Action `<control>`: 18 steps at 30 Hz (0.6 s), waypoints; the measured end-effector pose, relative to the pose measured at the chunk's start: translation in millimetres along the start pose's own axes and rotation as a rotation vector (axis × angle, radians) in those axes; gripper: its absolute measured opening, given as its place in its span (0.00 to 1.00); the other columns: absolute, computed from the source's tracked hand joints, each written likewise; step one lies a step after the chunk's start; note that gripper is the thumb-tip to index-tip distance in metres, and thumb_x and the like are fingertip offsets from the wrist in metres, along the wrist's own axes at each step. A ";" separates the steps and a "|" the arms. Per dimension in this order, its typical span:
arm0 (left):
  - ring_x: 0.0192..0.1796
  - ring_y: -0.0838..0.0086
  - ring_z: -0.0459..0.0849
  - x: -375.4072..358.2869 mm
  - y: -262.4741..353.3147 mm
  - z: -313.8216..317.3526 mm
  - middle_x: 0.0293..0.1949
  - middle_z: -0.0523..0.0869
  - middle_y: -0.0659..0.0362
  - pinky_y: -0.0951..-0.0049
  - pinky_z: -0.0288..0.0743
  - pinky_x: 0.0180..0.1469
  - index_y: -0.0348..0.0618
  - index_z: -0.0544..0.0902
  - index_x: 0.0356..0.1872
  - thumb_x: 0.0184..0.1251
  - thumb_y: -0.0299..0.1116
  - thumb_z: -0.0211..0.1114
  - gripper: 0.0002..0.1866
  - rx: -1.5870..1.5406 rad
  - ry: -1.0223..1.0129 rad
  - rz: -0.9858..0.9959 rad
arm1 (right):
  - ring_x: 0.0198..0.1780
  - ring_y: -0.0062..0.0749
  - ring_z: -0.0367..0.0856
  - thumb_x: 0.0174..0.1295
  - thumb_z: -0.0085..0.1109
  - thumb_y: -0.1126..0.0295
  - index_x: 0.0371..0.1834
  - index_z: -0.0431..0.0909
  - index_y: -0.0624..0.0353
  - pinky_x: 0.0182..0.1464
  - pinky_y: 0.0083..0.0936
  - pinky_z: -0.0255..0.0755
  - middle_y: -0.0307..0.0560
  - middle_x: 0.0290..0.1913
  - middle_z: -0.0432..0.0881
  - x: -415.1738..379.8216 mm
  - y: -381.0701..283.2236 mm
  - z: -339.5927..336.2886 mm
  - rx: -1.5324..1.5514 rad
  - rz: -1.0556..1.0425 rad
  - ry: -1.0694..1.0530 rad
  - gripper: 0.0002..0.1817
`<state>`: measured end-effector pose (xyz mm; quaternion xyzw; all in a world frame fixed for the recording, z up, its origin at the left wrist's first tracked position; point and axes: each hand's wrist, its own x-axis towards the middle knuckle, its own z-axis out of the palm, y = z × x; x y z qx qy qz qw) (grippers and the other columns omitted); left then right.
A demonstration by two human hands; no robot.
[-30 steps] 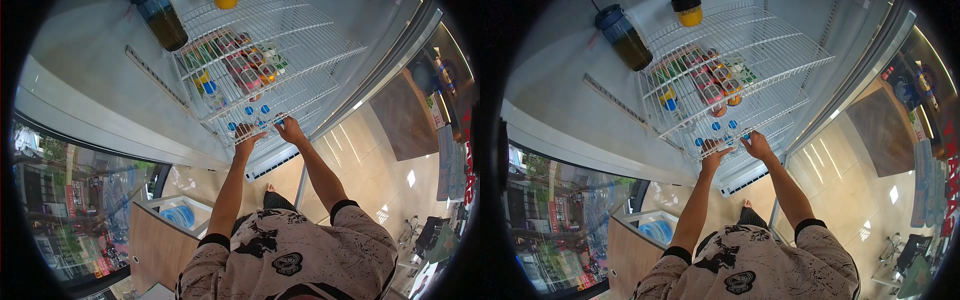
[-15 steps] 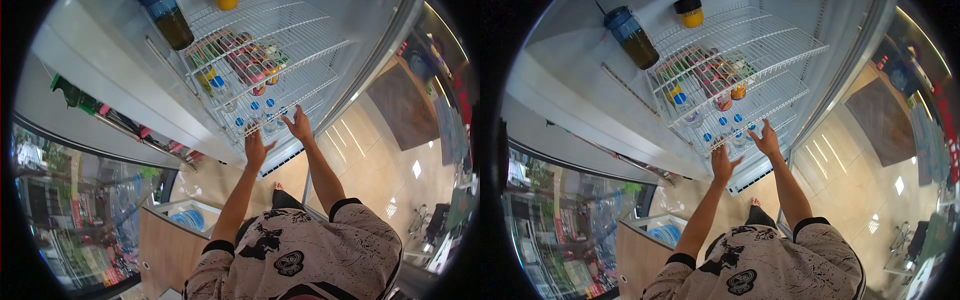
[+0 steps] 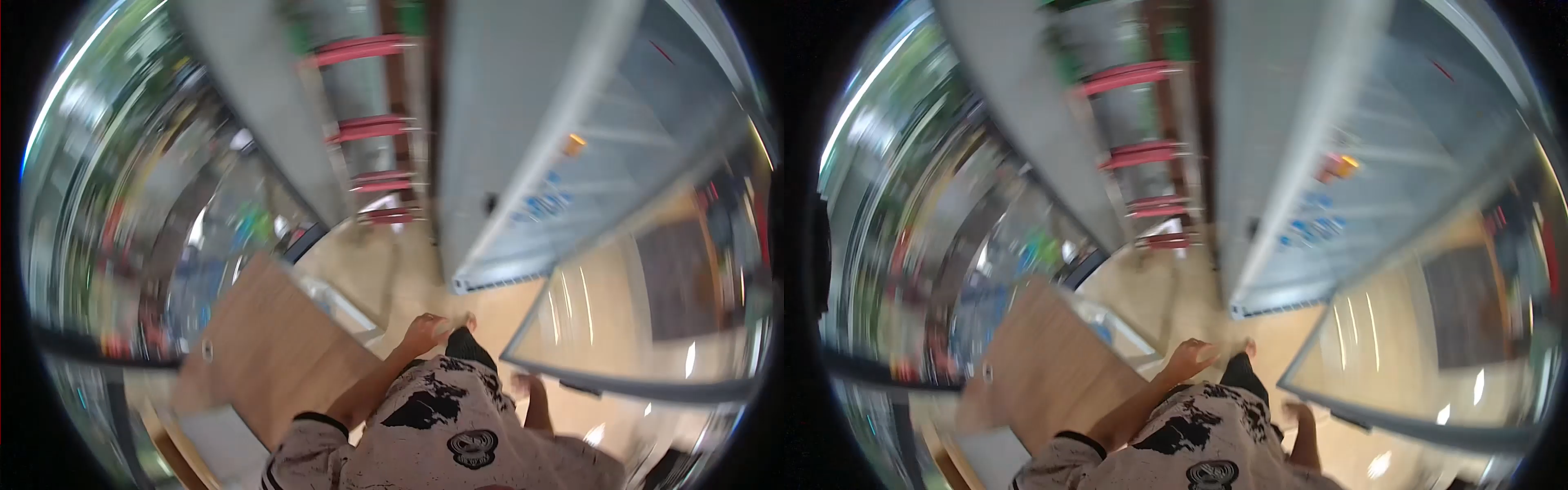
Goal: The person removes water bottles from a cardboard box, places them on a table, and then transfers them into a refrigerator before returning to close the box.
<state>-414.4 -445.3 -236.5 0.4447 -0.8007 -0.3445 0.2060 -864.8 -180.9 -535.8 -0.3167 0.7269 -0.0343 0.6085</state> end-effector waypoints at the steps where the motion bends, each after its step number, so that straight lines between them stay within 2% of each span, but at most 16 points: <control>1: 0.49 0.59 0.80 -19.6 -11.2 -8.0 0.42 0.85 0.52 0.60 0.71 0.54 0.44 0.82 0.45 0.59 0.44 0.65 0.17 -0.001 0.085 -0.052 | 0.32 0.31 0.78 0.63 0.54 0.53 0.57 0.73 0.56 0.31 0.32 0.72 0.42 0.35 0.82 -31.8 -8.2 -3.3 -0.111 0.078 0.061 0.24; 5: 0.49 0.58 0.80 -87.9 -53.7 -40.6 0.44 0.84 0.51 0.59 0.71 0.54 0.45 0.81 0.47 0.60 0.43 0.65 0.18 -0.041 0.375 -0.298 | 0.22 0.28 0.70 0.62 0.56 0.52 0.57 0.73 0.61 0.22 0.26 0.65 0.41 0.30 0.82 -68.8 -1.8 -33.8 -0.463 0.115 0.327 0.27; 7: 0.48 0.55 0.80 -120.1 -65.0 -48.6 0.47 0.82 0.49 0.58 0.71 0.55 0.45 0.79 0.50 0.60 0.42 0.64 0.19 0.062 0.657 -0.534 | 0.18 0.27 0.66 0.62 0.57 0.51 0.57 0.73 0.63 0.18 0.22 0.61 0.40 0.27 0.82 -69.2 -9.8 -53.9 -0.660 0.094 0.422 0.29; 8: 0.48 0.55 0.80 -139.1 -71.9 -51.9 0.47 0.82 0.49 0.58 0.71 0.55 0.45 0.79 0.50 0.60 0.42 0.64 0.19 0.060 0.697 -0.578 | 0.15 0.26 0.64 0.62 0.58 0.50 0.57 0.73 0.65 0.16 0.21 0.60 0.39 0.25 0.81 -64.5 -7.2 -62.9 -0.783 0.081 0.462 0.30; 10: 0.50 0.53 0.79 -171.9 -99.9 -54.0 0.49 0.80 0.48 0.56 0.71 0.56 0.44 0.76 0.54 0.61 0.41 0.64 0.22 -0.038 0.645 -0.928 | 0.11 0.24 0.60 0.61 0.59 0.50 0.57 0.73 0.67 0.12 0.17 0.56 0.38 0.23 0.81 -49.0 -14.0 -84.2 -0.897 0.053 0.520 0.31; 11: 0.50 0.53 0.79 -186.2 -105.0 -56.0 0.49 0.80 0.48 0.56 0.71 0.56 0.44 0.76 0.54 0.61 0.41 0.64 0.22 -0.052 0.671 -0.949 | 0.08 0.24 0.58 0.61 0.60 0.49 0.57 0.73 0.68 0.10 0.16 0.54 0.38 0.21 0.81 -43.8 -24.1 -90.2 -0.902 0.042 0.542 0.32; 13: 0.54 0.53 0.76 -221.3 -112.7 -54.3 0.52 0.79 0.47 0.56 0.71 0.56 0.43 0.74 0.55 0.61 0.40 0.65 0.23 0.153 0.985 -0.989 | 0.09 0.22 0.59 0.65 0.56 0.56 0.60 0.72 0.60 0.11 0.16 0.54 0.41 0.23 0.82 -40.5 -56.8 -101.8 0.014 -0.106 0.395 0.25; 15: 0.58 0.53 0.73 -265.2 -139.0 -38.8 0.56 0.76 0.47 0.53 0.68 0.59 0.43 0.72 0.57 0.60 0.39 0.65 0.25 0.384 1.138 -0.952 | 0.10 0.21 0.60 0.68 0.52 0.62 0.64 0.72 0.51 0.11 0.17 0.54 0.44 0.25 0.83 -56.6 -86.6 -99.0 0.930 -0.209 0.176 0.21; 17: 0.62 0.54 0.70 -304.5 -144.8 -33.6 0.61 0.73 0.47 0.51 0.61 0.65 0.42 0.71 0.59 0.61 0.40 0.65 0.26 0.432 1.227 -1.115 | 0.10 0.22 0.61 0.68 0.52 0.62 0.63 0.72 0.51 0.11 0.18 0.55 0.45 0.26 0.83 -65.8 -127.8 -79.1 0.828 -0.192 0.213 0.21; 18: 0.62 0.54 0.70 -315.7 -150.1 -33.2 0.61 0.73 0.47 0.51 0.61 0.65 0.42 0.71 0.59 0.61 0.40 0.65 0.26 0.430 1.241 -1.132 | 0.11 0.22 0.62 0.68 0.52 0.62 0.62 0.72 0.52 0.12 0.19 0.55 0.45 0.26 0.83 -65.7 -148.6 -73.9 0.705 -0.155 0.272 0.20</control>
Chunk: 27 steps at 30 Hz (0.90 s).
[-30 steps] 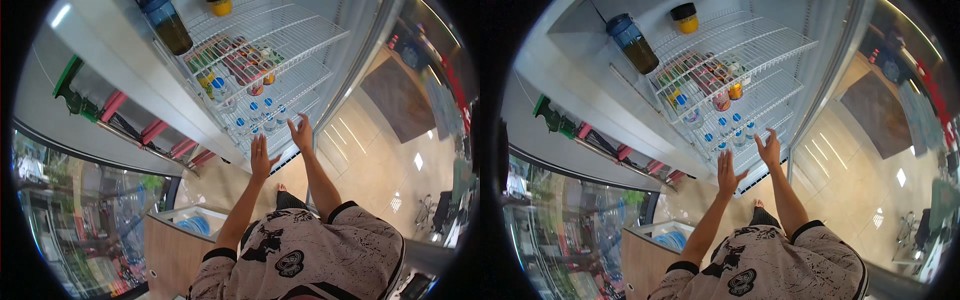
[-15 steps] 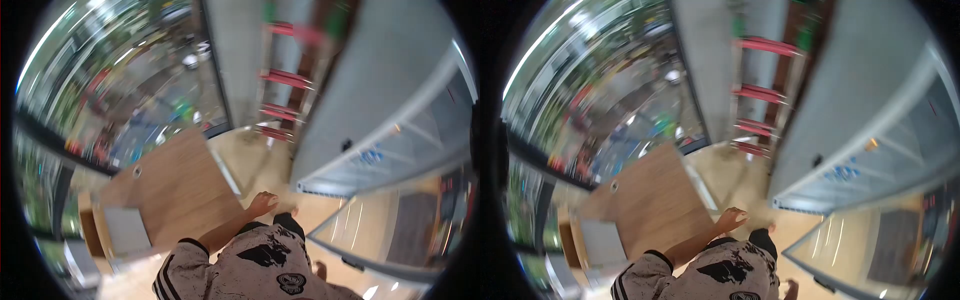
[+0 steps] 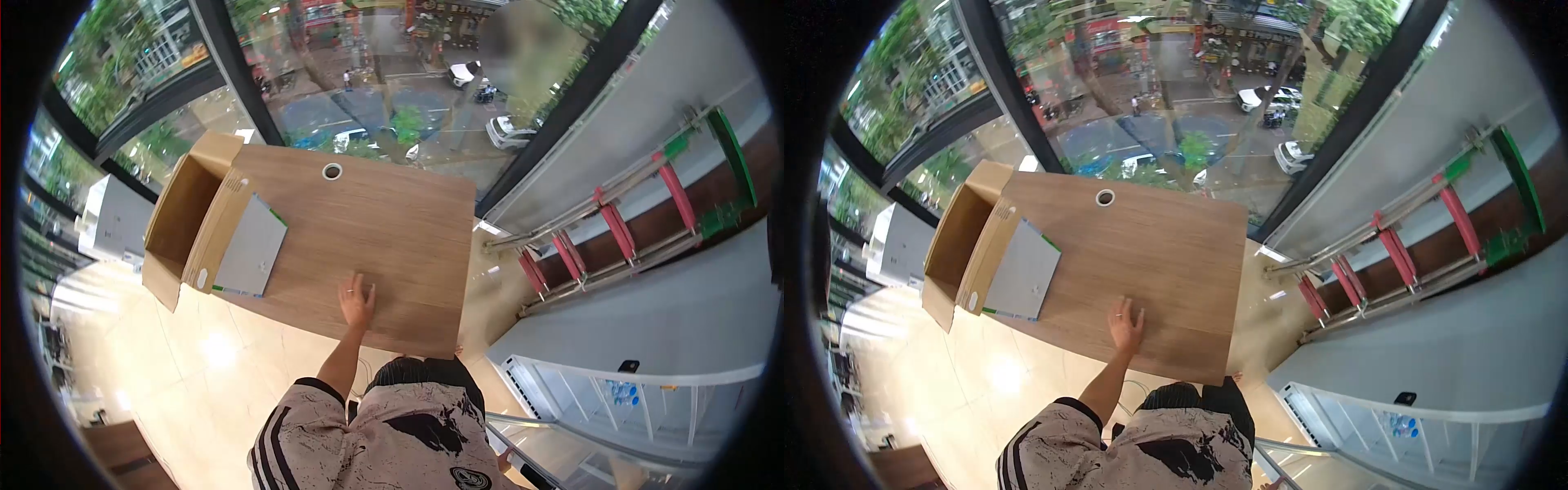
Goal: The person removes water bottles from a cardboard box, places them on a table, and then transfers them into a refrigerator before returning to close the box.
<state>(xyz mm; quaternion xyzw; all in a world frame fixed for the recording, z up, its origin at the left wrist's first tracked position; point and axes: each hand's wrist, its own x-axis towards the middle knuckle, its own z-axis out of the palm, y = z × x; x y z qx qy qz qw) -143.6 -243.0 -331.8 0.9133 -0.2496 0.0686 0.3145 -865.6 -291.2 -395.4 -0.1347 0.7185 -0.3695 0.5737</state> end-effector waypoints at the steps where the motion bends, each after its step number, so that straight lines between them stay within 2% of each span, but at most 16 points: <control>1: 0.65 0.55 0.67 4.6 -11.5 -0.4 0.62 0.71 0.48 0.51 0.56 0.68 0.41 0.71 0.60 0.62 0.42 0.64 0.27 0.086 0.118 -0.083 | 0.11 0.23 0.63 0.68 0.52 0.61 0.61 0.72 0.52 0.12 0.20 0.56 0.46 0.26 0.82 2.7 -12.8 18.1 -0.095 0.007 0.036 0.20; 2: 0.68 0.56 0.64 9.0 -20.0 -1.6 0.64 0.70 0.48 0.50 0.52 0.71 0.40 0.70 0.60 0.62 0.43 0.63 0.28 0.175 0.234 -0.167 | 0.12 0.24 0.63 0.67 0.52 0.61 0.60 0.72 0.53 0.12 0.21 0.57 0.46 0.26 0.82 7.0 -25.5 36.6 -0.156 0.011 0.052 0.20; 3: 0.68 0.56 0.64 12.2 -19.7 -4.4 0.64 0.70 0.48 0.50 0.52 0.71 0.40 0.70 0.60 0.62 0.43 0.63 0.28 0.183 0.242 -0.186 | 0.12 0.25 0.64 0.67 0.51 0.61 0.60 0.72 0.53 0.13 0.22 0.58 0.46 0.26 0.82 11.6 -37.3 51.4 -0.204 0.016 0.061 0.19; 5: 0.71 0.58 0.59 14.0 -7.7 -9.2 0.66 0.67 0.49 0.52 0.47 0.73 0.39 0.69 0.61 0.65 0.46 0.60 0.29 0.253 0.120 -0.241 | 0.13 0.27 0.66 0.67 0.51 0.60 0.58 0.72 0.54 0.14 0.24 0.60 0.47 0.26 0.82 16.2 -62.0 82.7 -0.306 0.026 0.071 0.19; 8: 0.72 0.58 0.58 14.7 -6.3 -8.9 0.67 0.66 0.49 0.52 0.45 0.73 0.39 0.68 0.62 0.66 0.47 0.58 0.29 0.227 0.096 -0.279 | 0.15 0.29 0.68 0.66 0.51 0.59 0.56 0.71 0.55 0.15 0.27 0.62 0.49 0.26 0.82 34.8 -92.1 122.3 -0.425 0.021 0.060 0.18; 15: 0.72 0.62 0.57 13.0 -9.6 -6.3 0.68 0.64 0.52 0.55 0.44 0.75 0.42 0.66 0.63 0.66 0.47 0.57 0.29 0.202 0.089 -0.338 | 0.19 0.35 0.74 0.65 0.50 0.57 0.50 0.71 0.58 0.17 0.34 0.68 0.52 0.27 0.81 73.6 -131.9 214.7 -0.659 0.001 0.043 0.18; 18: 0.72 0.62 0.57 15.2 -5.3 -10.5 0.68 0.64 0.52 0.55 0.44 0.75 0.42 0.67 0.62 0.66 0.48 0.57 0.29 0.195 0.066 -0.367 | 0.20 0.38 0.77 0.64 0.49 0.56 0.48 0.71 0.59 0.18 0.37 0.70 0.53 0.27 0.80 87.8 -136.9 271.1 -0.759 0.001 0.033 0.18; 20: 0.73 0.63 0.56 15.2 -3.1 -12.6 0.69 0.63 0.53 0.56 0.45 0.75 0.42 0.65 0.64 0.68 0.49 0.54 0.30 0.228 0.031 -0.358 | 0.21 0.39 0.79 0.64 0.49 0.56 0.46 0.71 0.60 0.19 0.39 0.72 0.54 0.27 0.80 94.2 -129.5 319.6 -0.838 -0.005 0.018 0.18; 21: 0.73 0.63 0.56 14.6 -2.6 -13.0 0.69 0.63 0.53 0.56 0.45 0.75 0.42 0.65 0.64 0.68 0.49 0.54 0.30 0.250 0.045 -0.381 | 0.20 0.38 0.78 0.66 0.47 0.56 0.45 0.71 0.61 0.18 0.34 0.71 0.55 0.27 0.80 64.5 -128.2 358.9 -0.922 -0.099 -0.025 0.18; 22: 0.73 0.63 0.57 14.3 -1.9 -12.8 0.69 0.63 0.53 0.56 0.45 0.75 0.42 0.64 0.65 0.68 0.50 0.54 0.30 0.256 0.030 -0.378 | 0.20 0.38 0.78 0.66 0.47 0.56 0.45 0.71 0.61 0.18 0.34 0.71 0.55 0.27 0.80 62.1 -122.5 388.2 -0.944 -0.093 -0.052 0.18; 24: 0.73 0.63 0.57 15.6 -3.6 -13.8 0.69 0.63 0.53 0.56 0.45 0.75 0.42 0.64 0.65 0.68 0.50 0.54 0.31 0.275 0.026 -0.382 | 0.21 0.39 0.78 0.67 0.46 0.58 0.44 0.70 0.63 0.19 0.32 0.71 0.55 0.28 0.80 67.0 -103.8 441.0 -1.075 -0.336 -0.414 0.17; 25: 0.72 0.63 0.57 15.1 -3.4 -13.7 0.68 0.63 0.53 0.56 0.46 0.74 0.42 0.64 0.65 0.67 0.51 0.54 0.31 0.283 0.005 -0.391 | 0.24 0.41 0.79 0.68 0.46 0.58 0.44 0.70 0.63 0.22 0.34 0.72 0.55 0.29 0.80 68.1 -91.8 469.8 -1.139 -0.609 -0.552 0.17; 27: 0.72 0.63 0.57 17.5 0.1 -11.2 0.68 0.64 0.53 0.56 0.46 0.74 0.41 0.64 0.65 0.67 0.51 0.55 0.32 0.301 -0.010 -0.409 | 0.40 0.47 0.78 0.70 0.44 0.60 0.52 0.67 0.66 0.42 0.34 0.70 0.59 0.42 0.77 11.5 -99.2 551.3 -1.229 -0.774 -0.663 0.19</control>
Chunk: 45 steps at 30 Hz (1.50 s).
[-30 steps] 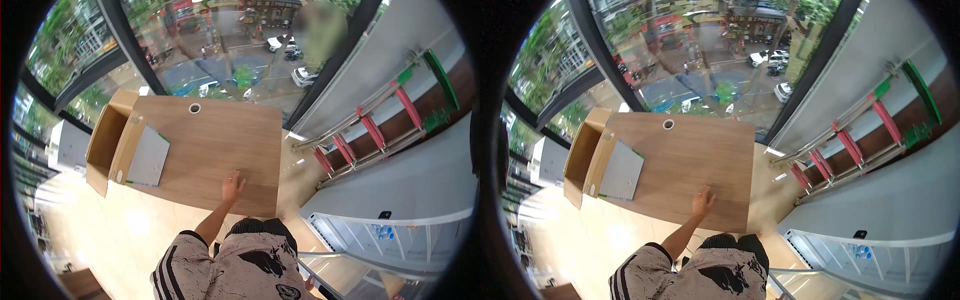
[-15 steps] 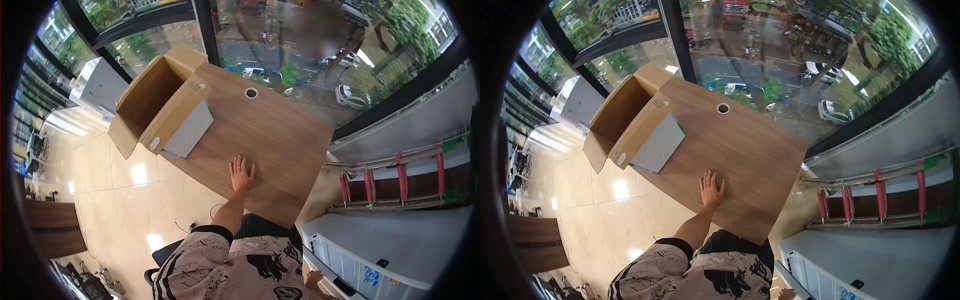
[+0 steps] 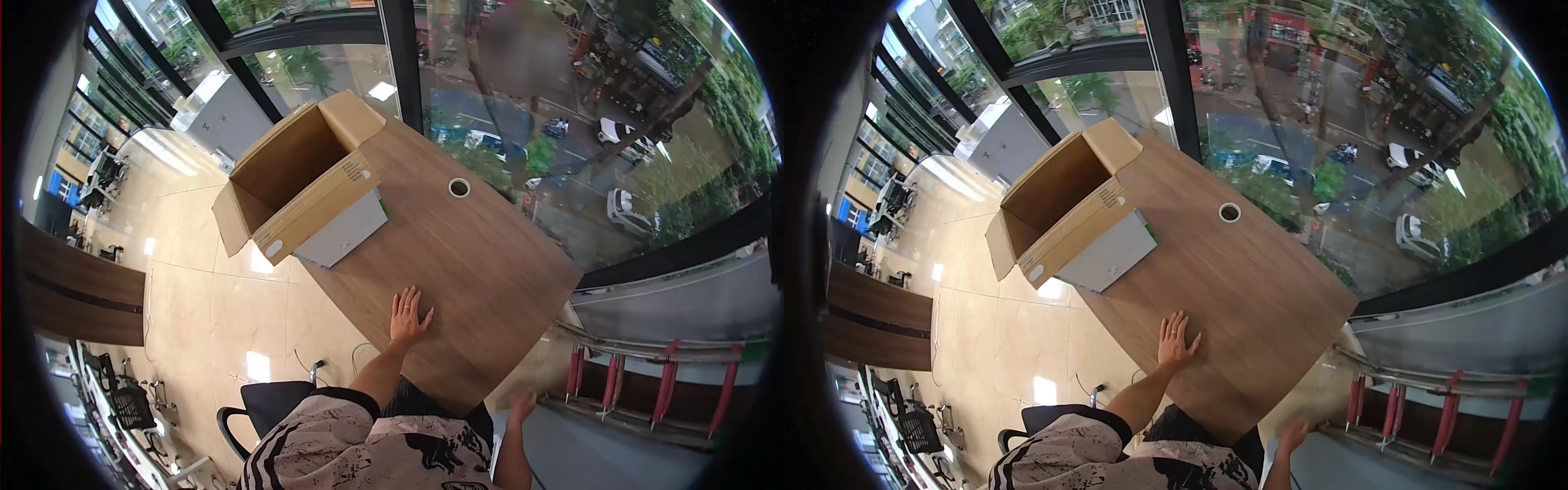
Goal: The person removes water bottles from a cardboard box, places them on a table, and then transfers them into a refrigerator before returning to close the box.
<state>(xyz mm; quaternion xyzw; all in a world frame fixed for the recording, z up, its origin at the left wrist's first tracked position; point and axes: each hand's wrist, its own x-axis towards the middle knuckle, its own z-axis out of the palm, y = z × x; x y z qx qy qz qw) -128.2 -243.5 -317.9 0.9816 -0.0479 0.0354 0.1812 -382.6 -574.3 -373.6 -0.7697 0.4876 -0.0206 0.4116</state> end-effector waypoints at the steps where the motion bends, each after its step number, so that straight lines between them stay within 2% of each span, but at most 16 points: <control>1: 0.72 0.63 0.58 -1.1 0.7 -1.5 0.68 0.64 0.53 0.56 0.47 0.74 0.41 0.65 0.64 0.65 0.51 0.56 0.32 0.001 0.008 0.006 | 0.54 0.50 0.76 0.71 0.43 0.62 0.60 0.64 0.68 0.58 0.33 0.68 0.64 0.54 0.74 -0.5 -78.3 -5.0 0.003 0.108 -0.054 0.22; 3: 0.72 0.63 0.59 -1.3 -3.2 -3.1 0.68 0.64 0.53 0.56 0.47 0.74 0.41 0.65 0.64 0.64 0.51 0.58 0.33 0.021 0.014 0.007 | 0.48 0.51 0.76 0.72 0.42 0.60 0.59 0.65 0.66 0.55 0.38 0.67 0.60 0.45 0.77 56.3 -73.6 44.9 0.159 -0.323 0.328 0.22; 5: 0.71 0.61 0.60 -5.0 -6.1 -2.1 0.67 0.65 0.53 0.55 0.49 0.73 0.41 0.65 0.63 0.62 0.50 0.61 0.34 -0.012 0.034 0.026 | 0.54 0.52 0.73 0.72 0.41 0.61 0.64 0.60 0.67 0.60 0.37 0.63 0.65 0.54 0.72 79.3 -137.1 53.5 0.324 -0.286 0.271 0.24; 8: 0.70 0.60 0.62 -6.9 -9.3 -4.2 0.67 0.66 0.53 0.53 0.49 0.73 0.41 0.65 0.63 0.60 0.47 0.63 0.33 -0.002 0.024 0.047 | 0.58 0.55 0.70 0.72 0.41 0.60 0.64 0.60 0.67 0.61 0.39 0.63 0.68 0.58 0.68 115.7 -194.4 65.8 0.330 -0.170 0.263 0.25; 10: 0.70 0.59 0.62 -5.1 -7.4 -7.6 0.67 0.66 0.53 0.53 0.49 0.73 0.41 0.65 0.63 0.60 0.47 0.63 0.34 0.023 -0.008 0.039 | 0.67 0.56 0.62 0.72 0.42 0.59 0.65 0.59 0.71 0.67 0.38 0.58 0.69 0.65 0.61 120.8 -223.2 68.5 0.060 -0.169 0.223 0.27; 11: 0.70 0.59 0.62 -6.1 -7.0 -9.5 0.66 0.66 0.53 0.53 0.49 0.72 0.41 0.65 0.64 0.59 0.46 0.64 0.34 0.049 -0.025 0.025 | 0.67 0.56 0.62 0.72 0.42 0.59 0.65 0.59 0.71 0.67 0.38 0.58 0.69 0.65 0.61 120.4 -225.7 73.6 0.054 -0.157 0.222 0.27; 13: 0.70 0.59 0.62 -9.2 -7.3 -10.6 0.66 0.66 0.53 0.53 0.50 0.72 0.41 0.64 0.64 0.59 0.45 0.64 0.34 0.048 -0.038 0.020 | 0.68 0.58 0.57 0.70 0.43 0.59 0.66 0.58 0.70 0.68 0.43 0.55 0.68 0.67 0.58 117.9 -231.4 85.9 -0.301 -0.431 0.381 0.28; 14: 0.70 0.58 0.61 -8.3 -9.0 -10.8 0.66 0.66 0.53 0.53 0.50 0.72 0.42 0.64 0.64 0.58 0.45 0.65 0.34 0.045 -0.037 0.017 | 0.69 0.58 0.56 0.70 0.44 0.60 0.67 0.58 0.69 0.68 0.46 0.54 0.67 0.69 0.55 112.6 -242.5 82.8 -0.351 -0.402 0.358 0.29; 27: 0.70 0.57 0.61 -13.3 -13.0 -14.4 0.66 0.65 0.51 0.51 0.49 0.73 0.42 0.66 0.63 0.57 0.46 0.65 0.35 0.090 -0.123 -0.011 | 0.71 0.57 0.52 0.68 0.45 0.60 0.69 0.55 0.65 0.68 0.49 0.51 0.67 0.71 0.52 115.0 -221.6 86.2 -0.412 -0.388 0.294 0.30; 36: 0.71 0.55 0.58 -17.6 -11.6 -18.9 0.68 0.63 0.50 0.50 0.45 0.73 0.41 0.64 0.63 0.57 0.51 0.62 0.37 0.116 -0.198 -0.027 | 0.72 0.59 0.48 0.66 0.44 0.49 0.72 0.52 0.64 0.69 0.52 0.46 0.68 0.73 0.46 109.9 -225.8 79.9 -0.457 -0.425 0.233 0.38; 45: 0.73 0.59 0.55 -16.5 -11.5 -16.0 0.69 0.61 0.52 0.53 0.43 0.74 0.41 0.63 0.65 0.58 0.55 0.60 0.38 0.154 -0.224 -0.037 | 0.72 0.59 0.49 0.66 0.44 0.46 0.72 0.52 0.62 0.69 0.51 0.48 0.67 0.73 0.47 113.5 -221.9 84.3 -0.442 -0.418 0.264 0.39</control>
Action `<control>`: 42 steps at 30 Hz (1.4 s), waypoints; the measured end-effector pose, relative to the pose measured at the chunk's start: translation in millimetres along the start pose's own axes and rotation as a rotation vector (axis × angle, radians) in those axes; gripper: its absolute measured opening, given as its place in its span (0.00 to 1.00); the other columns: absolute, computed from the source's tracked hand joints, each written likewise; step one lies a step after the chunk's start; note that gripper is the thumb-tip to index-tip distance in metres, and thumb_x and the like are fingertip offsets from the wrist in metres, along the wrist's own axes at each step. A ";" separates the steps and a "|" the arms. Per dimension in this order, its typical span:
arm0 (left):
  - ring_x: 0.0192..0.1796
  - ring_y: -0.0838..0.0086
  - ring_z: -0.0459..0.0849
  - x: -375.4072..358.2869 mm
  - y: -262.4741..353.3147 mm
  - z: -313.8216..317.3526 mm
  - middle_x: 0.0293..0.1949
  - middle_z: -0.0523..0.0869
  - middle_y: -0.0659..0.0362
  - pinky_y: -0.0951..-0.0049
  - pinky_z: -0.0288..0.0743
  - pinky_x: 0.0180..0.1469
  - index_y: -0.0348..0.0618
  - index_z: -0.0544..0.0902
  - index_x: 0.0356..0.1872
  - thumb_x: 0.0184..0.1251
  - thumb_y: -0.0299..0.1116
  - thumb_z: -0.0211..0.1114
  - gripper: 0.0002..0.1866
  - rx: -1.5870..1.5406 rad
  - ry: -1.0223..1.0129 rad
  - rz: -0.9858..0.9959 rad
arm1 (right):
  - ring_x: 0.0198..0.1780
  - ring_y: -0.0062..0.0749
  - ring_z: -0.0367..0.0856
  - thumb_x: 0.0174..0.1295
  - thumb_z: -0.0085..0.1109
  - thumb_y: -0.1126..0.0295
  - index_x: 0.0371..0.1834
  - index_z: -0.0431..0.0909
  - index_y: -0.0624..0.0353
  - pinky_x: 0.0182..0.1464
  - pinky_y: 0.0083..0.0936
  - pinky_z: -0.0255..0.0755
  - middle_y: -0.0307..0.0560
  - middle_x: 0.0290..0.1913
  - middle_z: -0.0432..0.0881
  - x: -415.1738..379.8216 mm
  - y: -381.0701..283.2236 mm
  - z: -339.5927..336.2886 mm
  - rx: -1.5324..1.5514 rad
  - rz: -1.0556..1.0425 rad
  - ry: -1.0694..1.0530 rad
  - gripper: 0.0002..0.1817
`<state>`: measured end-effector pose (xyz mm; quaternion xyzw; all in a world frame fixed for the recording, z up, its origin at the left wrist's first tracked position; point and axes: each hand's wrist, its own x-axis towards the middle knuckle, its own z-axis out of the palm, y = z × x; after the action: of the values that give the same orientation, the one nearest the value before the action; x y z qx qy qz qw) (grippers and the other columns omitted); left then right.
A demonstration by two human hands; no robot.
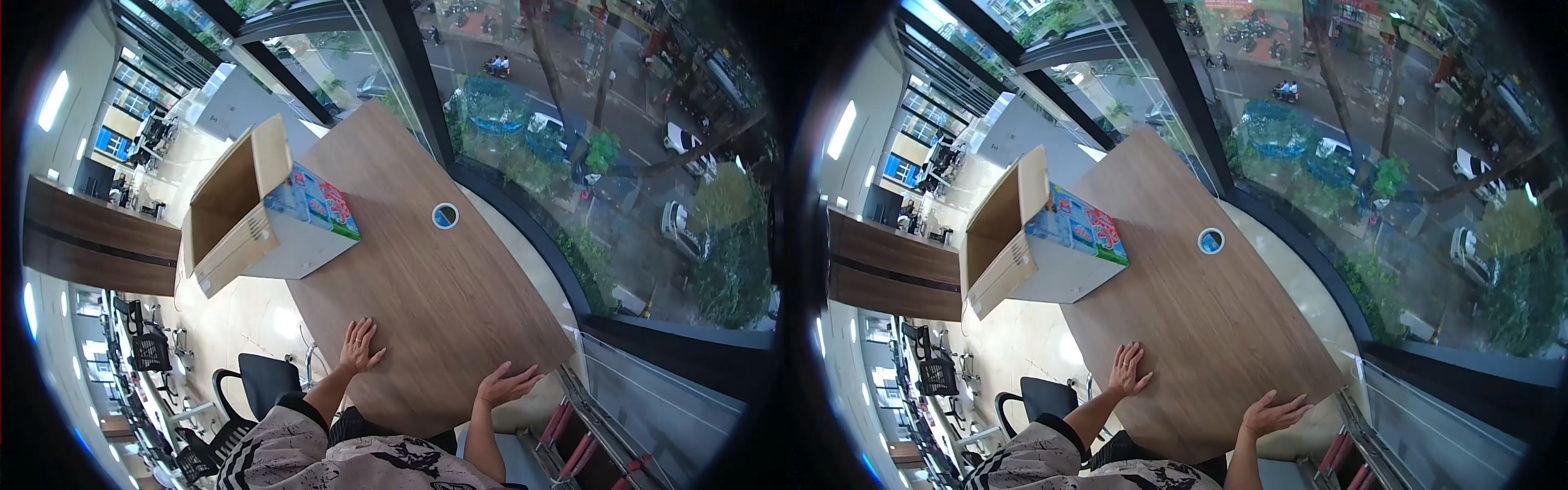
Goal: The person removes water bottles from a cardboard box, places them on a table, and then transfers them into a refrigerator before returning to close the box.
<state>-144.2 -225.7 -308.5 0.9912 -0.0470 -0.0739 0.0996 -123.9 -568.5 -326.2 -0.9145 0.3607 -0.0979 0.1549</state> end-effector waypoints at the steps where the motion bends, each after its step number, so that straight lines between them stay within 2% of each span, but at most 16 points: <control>1: 0.73 0.59 0.55 0.8 0.1 1.0 0.69 0.61 0.52 0.53 0.43 0.74 0.41 0.63 0.65 0.58 0.55 0.60 0.38 -0.003 0.015 -0.002 | 0.72 0.59 0.49 0.66 0.44 0.46 0.72 0.52 0.62 0.69 0.51 0.48 0.67 0.73 0.47 0.4 0.3 1.8 0.007 -0.010 0.010 0.39; 6: 0.73 0.59 0.56 7.1 2.5 3.4 0.69 0.62 0.53 0.54 0.43 0.74 0.42 0.64 0.65 0.61 0.54 0.59 0.37 -0.019 0.102 0.043 | 0.71 0.60 0.53 0.65 0.47 0.47 0.69 0.58 0.61 0.67 0.52 0.53 0.67 0.71 0.52 7.4 -8.5 1.6 0.070 0.059 0.059 0.36; 9: 0.73 0.61 0.56 10.6 4.4 4.1 0.69 0.63 0.53 0.56 0.45 0.74 0.42 0.63 0.66 0.62 0.54 0.58 0.36 -0.078 0.157 0.065 | 0.69 0.60 0.57 0.66 0.45 0.46 0.68 0.60 0.60 0.66 0.51 0.54 0.67 0.70 0.56 11.6 -0.1 13.9 0.028 0.025 0.140 0.35; 12: 0.73 0.63 0.56 12.2 5.2 12.3 0.69 0.63 0.54 0.57 0.46 0.74 0.42 0.64 0.66 0.65 0.55 0.55 0.35 -0.056 0.215 0.051 | 0.69 0.59 0.57 0.67 0.44 0.44 0.68 0.61 0.60 0.66 0.51 0.53 0.66 0.69 0.58 16.0 8.0 21.1 0.113 0.016 0.149 0.35; 14: 0.73 0.64 0.57 13.0 6.2 18.2 0.69 0.63 0.54 0.57 0.46 0.74 0.42 0.64 0.66 0.65 0.55 0.54 0.35 -0.064 0.243 0.045 | 0.70 0.59 0.56 0.68 0.43 0.45 0.69 0.58 0.62 0.67 0.50 0.52 0.66 0.70 0.57 23.0 21.2 21.7 0.131 -0.004 0.114 0.36; 16: 0.73 0.64 0.57 19.5 4.9 25.1 0.69 0.63 0.54 0.57 0.46 0.74 0.42 0.65 0.66 0.66 0.56 0.53 0.35 -0.066 0.263 0.065 | 0.71 0.58 0.54 0.68 0.44 0.47 0.70 0.54 0.65 0.70 0.47 0.49 0.68 0.70 0.54 22.7 41.3 23.0 0.398 -0.093 0.025 0.37; 20: 0.74 0.64 0.55 24.5 7.0 37.8 0.70 0.62 0.54 0.56 0.43 0.75 0.42 0.64 0.67 0.68 0.57 0.49 0.35 -0.091 0.271 0.064 | 0.72 0.57 0.52 0.69 0.44 0.50 0.71 0.50 0.69 0.72 0.43 0.47 0.69 0.71 0.52 -21.0 77.4 5.6 0.284 -0.194 -0.043 0.37; 22: 0.74 0.64 0.53 24.5 10.1 42.4 0.71 0.61 0.54 0.57 0.43 0.75 0.40 0.63 0.67 0.68 0.58 0.48 0.36 -0.134 0.338 0.112 | 0.70 0.60 0.55 0.70 0.46 0.55 0.71 0.49 0.69 0.69 0.42 0.52 0.69 0.69 0.55 -59.4 93.3 -3.8 0.206 -0.174 -0.035 0.35; 23: 0.74 0.64 0.53 22.3 11.2 39.6 0.71 0.61 0.54 0.57 0.43 0.75 0.40 0.63 0.67 0.68 0.58 0.48 0.36 -0.148 0.330 0.113 | 0.70 0.60 0.55 0.70 0.46 0.55 0.71 0.49 0.69 0.69 0.42 0.52 0.69 0.69 0.55 -84.3 100.8 -9.8 0.190 -0.173 -0.034 0.35; 25: 0.75 0.64 0.52 18.0 5.6 29.2 0.71 0.59 0.54 0.59 0.42 0.75 0.39 0.61 0.68 0.68 0.59 0.47 0.37 -0.158 0.241 0.171 | 0.73 0.56 0.51 0.70 0.42 0.51 0.70 0.48 0.73 0.72 0.41 0.47 0.69 0.71 0.51 -133.3 110.9 -13.2 0.237 -0.029 -0.192 0.38; 29: 0.75 0.63 0.50 -10.6 -27.8 41.5 0.73 0.55 0.52 0.59 0.39 0.76 0.39 0.56 0.70 0.66 0.62 0.48 0.41 -0.219 0.209 0.295 | 0.72 0.57 0.52 0.70 0.41 0.51 0.69 0.50 0.73 0.71 0.41 0.48 0.69 0.70 0.53 -218.8 156.3 6.9 0.189 0.066 -0.315 0.37; 32: 0.76 0.61 0.46 -22.2 -46.4 20.2 0.74 0.51 0.50 0.59 0.37 0.76 0.39 0.52 0.72 0.62 0.66 0.50 0.47 -0.183 0.055 0.461 | 0.71 0.59 0.54 0.70 0.41 0.51 0.68 0.52 0.73 0.70 0.42 0.50 0.70 0.69 0.55 -263.1 179.5 34.4 0.137 0.166 -0.426 0.36; 34: 0.77 0.59 0.40 -20.7 -46.2 18.0 0.75 0.45 0.49 0.59 0.35 0.76 0.39 0.47 0.73 0.57 0.69 0.55 0.54 -0.208 -0.037 0.486 | 0.70 0.60 0.55 0.71 0.40 0.51 0.67 0.54 0.73 0.70 0.42 0.50 0.71 0.68 0.56 -280.2 195.9 49.6 0.111 0.212 -0.471 0.35; 38: 0.77 0.59 0.42 -19.4 -48.3 13.4 0.74 0.47 0.49 0.58 0.35 0.76 0.38 0.51 0.72 0.54 0.69 0.56 0.54 -0.221 -0.026 0.553 | 0.68 0.61 0.56 0.71 0.40 0.51 0.66 0.57 0.74 0.69 0.43 0.52 0.72 0.67 0.59 -293.7 230.1 88.3 0.135 0.271 -0.494 0.34; 40: 0.77 0.59 0.42 -18.5 -50.1 15.5 0.74 0.47 0.49 0.57 0.36 0.76 0.39 0.50 0.72 0.53 0.68 0.57 0.54 -0.232 -0.050 0.516 | 0.68 0.62 0.57 0.71 0.39 0.51 0.65 0.58 0.74 0.68 0.44 0.53 0.72 0.66 0.60 -298.2 253.0 106.2 0.189 0.301 -0.489 0.34; 42: 0.77 0.59 0.42 -14.2 -56.0 10.5 0.74 0.48 0.49 0.57 0.37 0.75 0.40 0.52 0.72 0.54 0.66 0.59 0.52 -0.297 -0.095 0.544 | 0.66 0.63 0.60 0.71 0.38 0.51 0.64 0.61 0.74 0.67 0.45 0.54 0.73 0.64 0.62 -299.0 216.4 65.4 0.264 0.374 -0.513 0.33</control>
<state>-155.4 -171.5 -328.2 0.9122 -0.3040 -0.0969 0.2570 -456.4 -497.9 -484.0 -0.7995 0.4555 0.1193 0.3729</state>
